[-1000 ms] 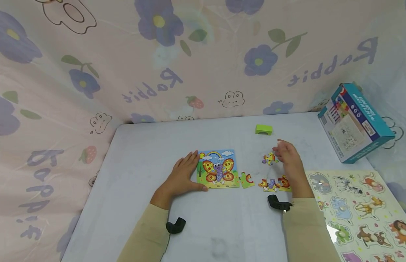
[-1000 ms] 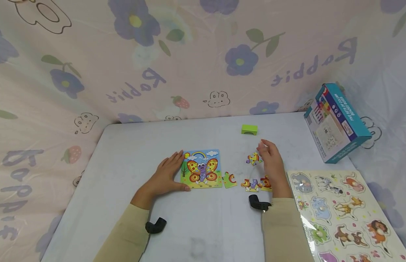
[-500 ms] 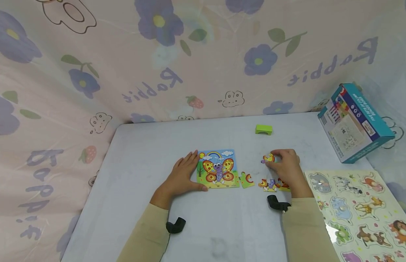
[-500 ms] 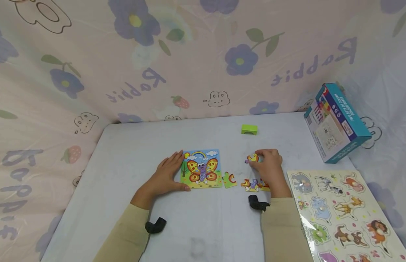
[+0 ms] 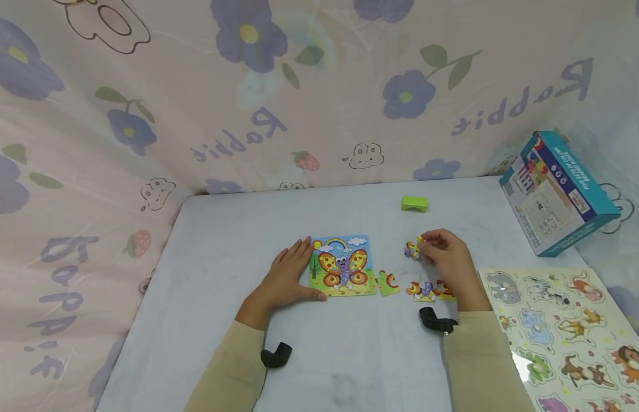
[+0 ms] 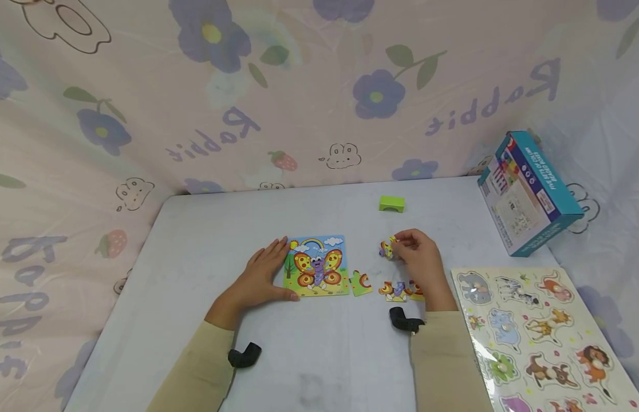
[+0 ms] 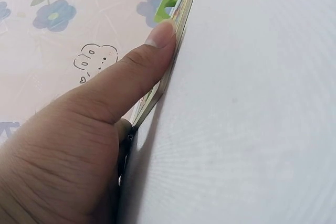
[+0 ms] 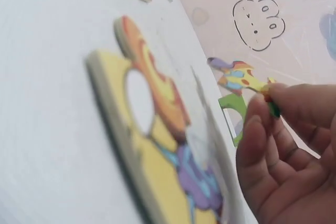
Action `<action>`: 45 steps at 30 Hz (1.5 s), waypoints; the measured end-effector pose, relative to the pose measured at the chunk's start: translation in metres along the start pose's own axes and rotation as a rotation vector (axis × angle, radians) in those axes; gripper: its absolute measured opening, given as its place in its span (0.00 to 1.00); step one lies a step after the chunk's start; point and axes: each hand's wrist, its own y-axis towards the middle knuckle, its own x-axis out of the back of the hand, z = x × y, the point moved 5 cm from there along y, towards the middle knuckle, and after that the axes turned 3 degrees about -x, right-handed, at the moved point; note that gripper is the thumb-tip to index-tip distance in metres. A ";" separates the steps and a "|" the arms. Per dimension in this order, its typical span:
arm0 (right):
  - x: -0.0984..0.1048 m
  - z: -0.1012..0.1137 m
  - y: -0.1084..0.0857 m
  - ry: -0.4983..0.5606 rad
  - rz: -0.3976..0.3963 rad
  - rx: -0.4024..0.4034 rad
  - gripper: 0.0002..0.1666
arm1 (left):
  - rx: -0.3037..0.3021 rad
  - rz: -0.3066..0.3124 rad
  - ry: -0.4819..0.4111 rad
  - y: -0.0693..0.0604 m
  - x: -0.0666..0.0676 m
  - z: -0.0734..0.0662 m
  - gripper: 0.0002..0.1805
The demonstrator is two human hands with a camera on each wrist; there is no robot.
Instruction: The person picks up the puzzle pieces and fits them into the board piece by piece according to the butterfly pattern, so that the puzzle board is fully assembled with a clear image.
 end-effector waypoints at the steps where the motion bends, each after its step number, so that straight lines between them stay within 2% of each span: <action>1: -0.001 0.000 0.000 0.034 0.013 0.004 0.20 | -0.003 -0.003 -0.001 0.000 0.000 0.000 0.75; 8: -0.015 0.007 0.000 0.229 0.107 0.053 0.23 | -0.014 -0.011 -0.010 0.000 0.002 -0.002 0.76; 14: -0.032 0.015 -0.003 0.292 0.167 0.043 0.23 | -0.007 -0.008 -0.009 0.000 0.002 -0.002 0.76; 29: -0.082 0.030 -0.015 0.223 0.265 0.099 0.18 | 0.006 -0.002 -0.010 0.000 0.003 -0.002 0.76; 39: -0.102 0.030 -0.019 0.169 0.298 0.103 0.16 | -0.003 -0.015 -0.019 -0.001 0.003 -0.002 0.76; 45: -0.107 0.033 -0.023 0.142 0.289 0.106 0.17 | -0.014 -0.022 -0.023 -0.001 0.004 -0.004 0.76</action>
